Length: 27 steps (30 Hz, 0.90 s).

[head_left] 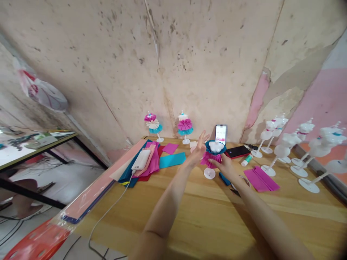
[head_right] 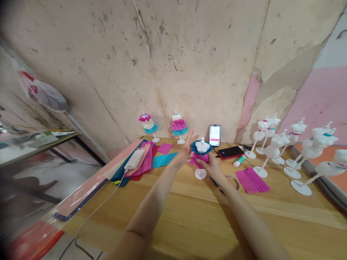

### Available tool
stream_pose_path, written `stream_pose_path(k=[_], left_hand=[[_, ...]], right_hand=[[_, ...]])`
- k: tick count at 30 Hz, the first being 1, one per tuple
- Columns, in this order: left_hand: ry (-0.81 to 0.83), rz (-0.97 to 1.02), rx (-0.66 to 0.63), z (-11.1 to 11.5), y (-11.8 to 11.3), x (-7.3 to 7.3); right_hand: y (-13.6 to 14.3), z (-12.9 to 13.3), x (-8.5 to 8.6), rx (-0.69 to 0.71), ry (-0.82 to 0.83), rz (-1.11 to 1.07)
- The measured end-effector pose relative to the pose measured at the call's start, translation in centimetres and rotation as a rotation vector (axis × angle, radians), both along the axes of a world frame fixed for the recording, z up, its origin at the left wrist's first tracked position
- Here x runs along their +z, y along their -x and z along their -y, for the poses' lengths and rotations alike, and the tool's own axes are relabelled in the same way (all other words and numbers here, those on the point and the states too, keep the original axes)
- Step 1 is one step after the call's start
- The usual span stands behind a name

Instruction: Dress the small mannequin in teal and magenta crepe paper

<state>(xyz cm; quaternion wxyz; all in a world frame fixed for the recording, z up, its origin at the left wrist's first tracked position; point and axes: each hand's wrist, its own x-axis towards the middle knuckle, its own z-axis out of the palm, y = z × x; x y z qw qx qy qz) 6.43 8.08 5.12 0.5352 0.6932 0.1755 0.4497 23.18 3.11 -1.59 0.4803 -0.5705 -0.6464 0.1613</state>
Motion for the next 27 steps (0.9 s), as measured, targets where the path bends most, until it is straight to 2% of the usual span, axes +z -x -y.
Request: stream_pose_path(k=[1, 3, 8, 12, 16, 23, 27], left_hand=[[-0.013, 0.016, -0.069, -0.2, 0.3, -0.4], [-0.012, -0.004, -0.13, -0.6, 0.3, -1.2], [0.036, 0.069, -0.092, -1.3, -1.4, -2.1], [0.102, 0.11, -0.073, -1.4, -1.8, -1.3], [0.145, 0.098, -0.118, -1.5, -1.5, -0.4], [0.271, 0.094, -0.156, -1.9, -1.6, 0.2], [0.29, 0.07, -0.233, -2.1, -1.8, 0.7]], right_hand=[[-0.1, -0.2, 0.0, 0.008, 0.023, 0.0], [-0.3, -0.4, 0.2, 0.049, 0.05, -0.01], [-0.3, -0.7, 0.6, 0.192, -0.016, -0.086], [0.2, -0.9, 0.8, 0.237, -0.026, -0.134], [0.3, -0.9, 0.9, 0.258, -0.02, -0.136], [0.2, -1.0, 1.0, 0.249, -0.078, -0.087], [0.3, -1.2, 0.9, 0.253, -0.072, -0.106]])
